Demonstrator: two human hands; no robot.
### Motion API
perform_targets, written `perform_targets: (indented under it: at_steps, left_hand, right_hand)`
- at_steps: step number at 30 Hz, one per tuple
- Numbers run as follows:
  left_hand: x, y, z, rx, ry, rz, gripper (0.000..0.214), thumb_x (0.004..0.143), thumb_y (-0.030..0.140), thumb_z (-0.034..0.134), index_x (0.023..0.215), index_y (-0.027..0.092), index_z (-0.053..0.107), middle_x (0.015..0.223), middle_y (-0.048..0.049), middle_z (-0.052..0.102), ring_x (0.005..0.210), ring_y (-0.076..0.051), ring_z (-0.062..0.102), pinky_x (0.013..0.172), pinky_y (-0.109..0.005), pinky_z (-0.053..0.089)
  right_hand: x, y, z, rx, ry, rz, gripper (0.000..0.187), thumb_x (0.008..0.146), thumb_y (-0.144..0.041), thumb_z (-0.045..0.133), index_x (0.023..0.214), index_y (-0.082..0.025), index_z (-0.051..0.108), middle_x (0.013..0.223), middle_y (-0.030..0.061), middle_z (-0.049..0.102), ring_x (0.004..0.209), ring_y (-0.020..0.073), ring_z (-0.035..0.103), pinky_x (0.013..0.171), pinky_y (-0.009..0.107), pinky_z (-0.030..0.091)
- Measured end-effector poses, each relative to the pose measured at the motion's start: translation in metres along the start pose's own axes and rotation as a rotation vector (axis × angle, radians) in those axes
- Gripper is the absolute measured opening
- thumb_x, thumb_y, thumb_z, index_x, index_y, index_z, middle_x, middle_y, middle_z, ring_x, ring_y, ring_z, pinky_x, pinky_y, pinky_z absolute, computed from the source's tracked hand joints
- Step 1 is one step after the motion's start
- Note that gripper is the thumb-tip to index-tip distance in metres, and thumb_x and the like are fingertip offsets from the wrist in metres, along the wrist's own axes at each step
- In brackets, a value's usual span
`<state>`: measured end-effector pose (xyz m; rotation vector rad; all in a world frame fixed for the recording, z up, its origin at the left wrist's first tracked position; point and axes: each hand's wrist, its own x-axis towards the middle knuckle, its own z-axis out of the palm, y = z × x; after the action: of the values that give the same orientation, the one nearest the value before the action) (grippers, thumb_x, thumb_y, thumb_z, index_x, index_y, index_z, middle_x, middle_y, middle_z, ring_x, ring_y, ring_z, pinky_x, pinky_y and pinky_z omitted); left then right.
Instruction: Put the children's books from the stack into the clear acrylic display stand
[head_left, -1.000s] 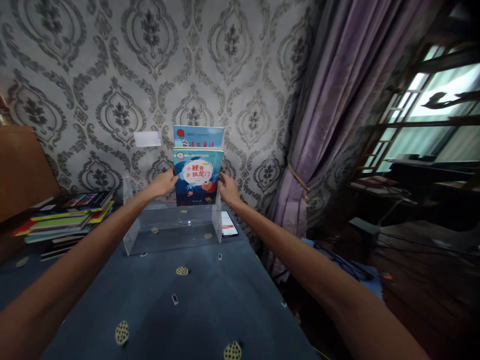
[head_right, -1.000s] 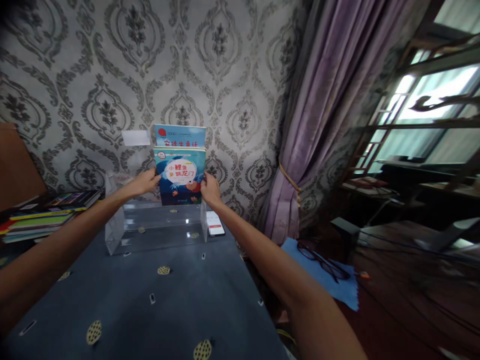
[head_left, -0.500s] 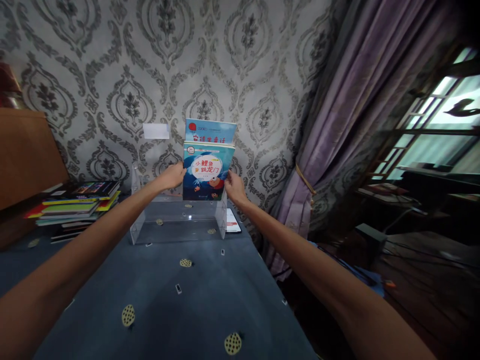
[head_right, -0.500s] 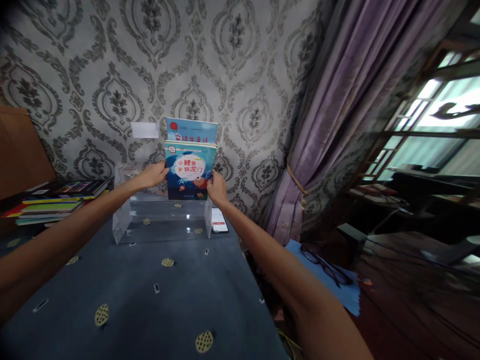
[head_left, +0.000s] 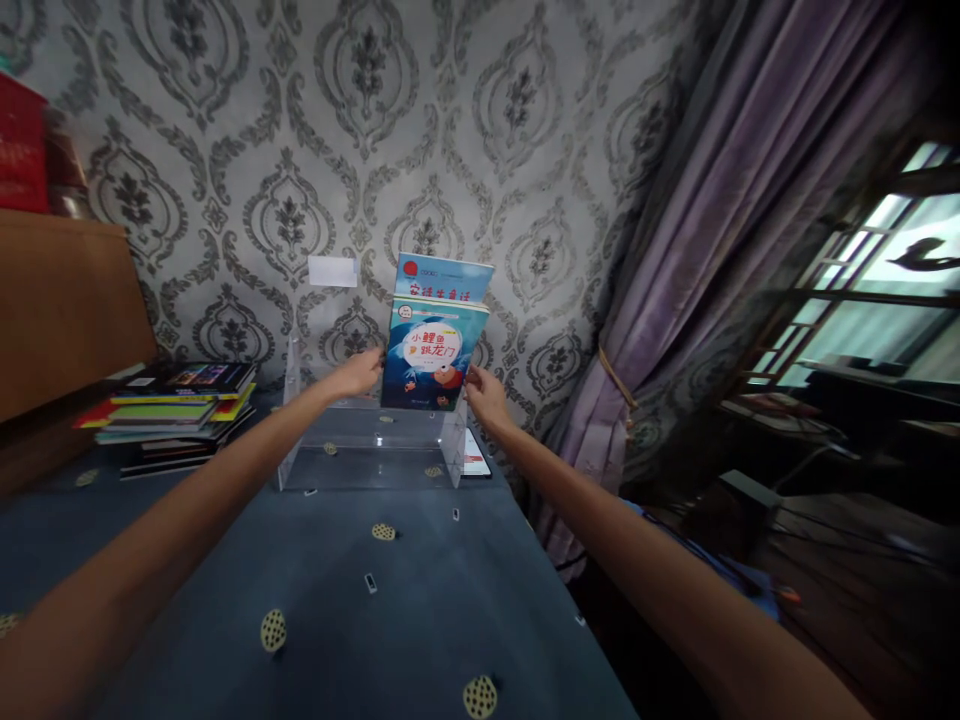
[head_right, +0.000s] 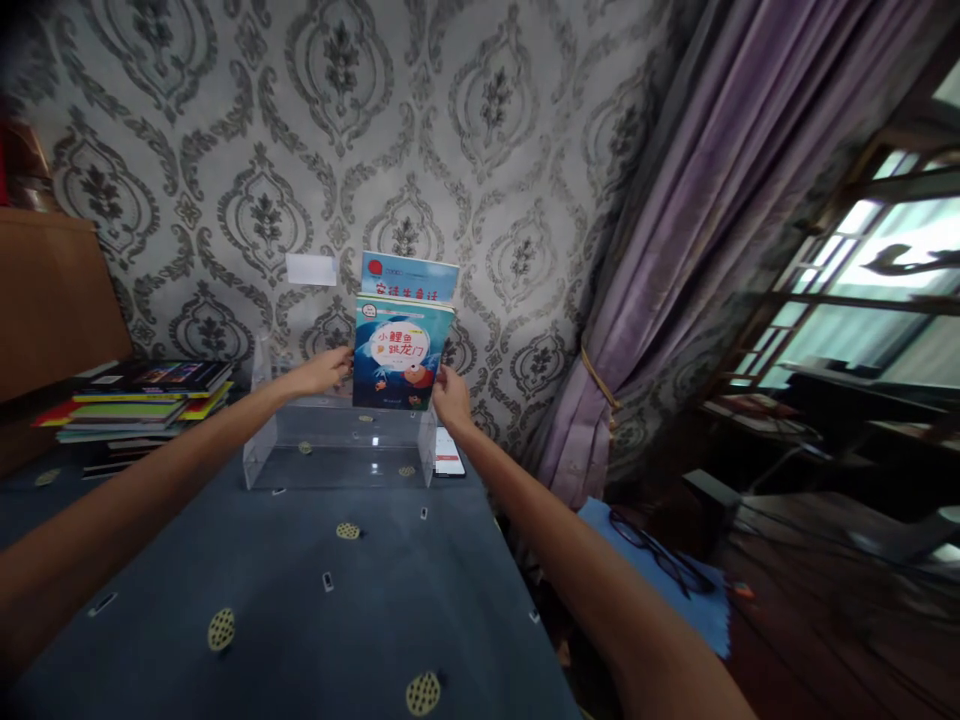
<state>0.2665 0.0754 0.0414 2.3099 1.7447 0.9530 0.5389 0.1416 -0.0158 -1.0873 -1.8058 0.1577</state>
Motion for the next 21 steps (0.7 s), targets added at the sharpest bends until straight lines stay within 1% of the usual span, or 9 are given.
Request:
perform_targets:
  at_steps: [3,7,10,13,16,19,21]
  left_hand:
    - [-0.005,-0.001,0.004,-0.035,-0.03,0.003,0.031,0.087,0.025,0.051,0.116,0.016,0.061,0.11,-0.0121,0.074,0.098,-0.024,0.07,0.083,-0.034,0.058]
    - [-0.005,-0.001,0.004,-0.06,-0.036,0.013,0.034,0.086,0.023,0.053,0.118,0.017,0.061,0.115,-0.0129,0.074,0.105,-0.026,0.07,0.088,-0.036,0.057]
    - [-0.007,0.0,0.004,-0.074,-0.04,0.015,0.037,0.086,0.022,0.053,0.123,0.017,0.059,0.117,-0.0131,0.073,0.109,-0.027,0.069,0.091,-0.038,0.057]
    - [-0.021,-0.002,0.006,-0.082,-0.002,0.007,0.043,0.089,0.02,0.048,0.131,0.016,0.054,0.124,-0.0143,0.071,0.116,-0.025,0.067,0.097,-0.04,0.054]
    - [-0.049,-0.01,0.005,-0.076,0.103,0.051,0.044,0.092,0.018,0.043,0.135,0.015,0.052,0.129,-0.014,0.068,0.12,-0.023,0.065,0.104,-0.04,0.05]
    - [-0.084,-0.027,-0.005,-0.008,0.199,0.115,0.04,0.093,0.019,0.04,0.129,0.017,0.055,0.128,-0.0113,0.068,0.119,-0.021,0.063,0.106,-0.039,0.048]
    - [-0.105,-0.045,-0.017,0.075,0.257,0.101,0.037,0.093,0.02,0.037,0.124,0.017,0.058,0.125,-0.011,0.068,0.118,-0.022,0.063,0.106,-0.038,0.047]
  right_hand:
    - [-0.003,-0.002,0.001,0.038,-0.001,0.043,0.052,0.082,-0.011,0.049,0.131,-0.013,0.064,0.11,0.0137,0.076,0.098,0.0263,0.072,0.096,0.048,0.056]
    - [-0.004,-0.006,0.002,0.079,-0.003,0.083,0.052,0.082,-0.01,0.046,0.129,-0.016,0.065,0.112,0.0116,0.077,0.101,0.0248,0.072,0.095,0.046,0.058]
    - [-0.004,-0.008,0.001,0.104,-0.003,0.112,0.052,0.081,-0.011,0.046,0.129,-0.012,0.065,0.113,0.0144,0.076,0.103,0.0258,0.073,0.093,0.046,0.059]
    - [-0.012,-0.009,0.0,0.138,-0.002,0.13,0.052,0.081,-0.013,0.046,0.13,-0.012,0.064,0.117,0.0161,0.074,0.107,0.0272,0.072,0.092,0.047,0.059]
    - [-0.04,-0.01,0.001,0.219,0.012,0.097,0.053,0.08,-0.016,0.048,0.129,-0.017,0.065,0.119,0.0139,0.074,0.11,0.0275,0.07,0.092,0.047,0.059]
    - [-0.088,-0.015,0.004,0.263,-0.026,0.049,0.047,0.082,-0.022,0.049,0.125,-0.018,0.068,0.118,0.0138,0.074,0.108,0.0274,0.07,0.089,0.046,0.059]
    - [-0.125,-0.023,0.006,0.261,-0.101,0.034,0.042,0.085,-0.028,0.05,0.121,-0.02,0.069,0.117,0.0123,0.074,0.108,0.0265,0.07,0.092,0.045,0.058]
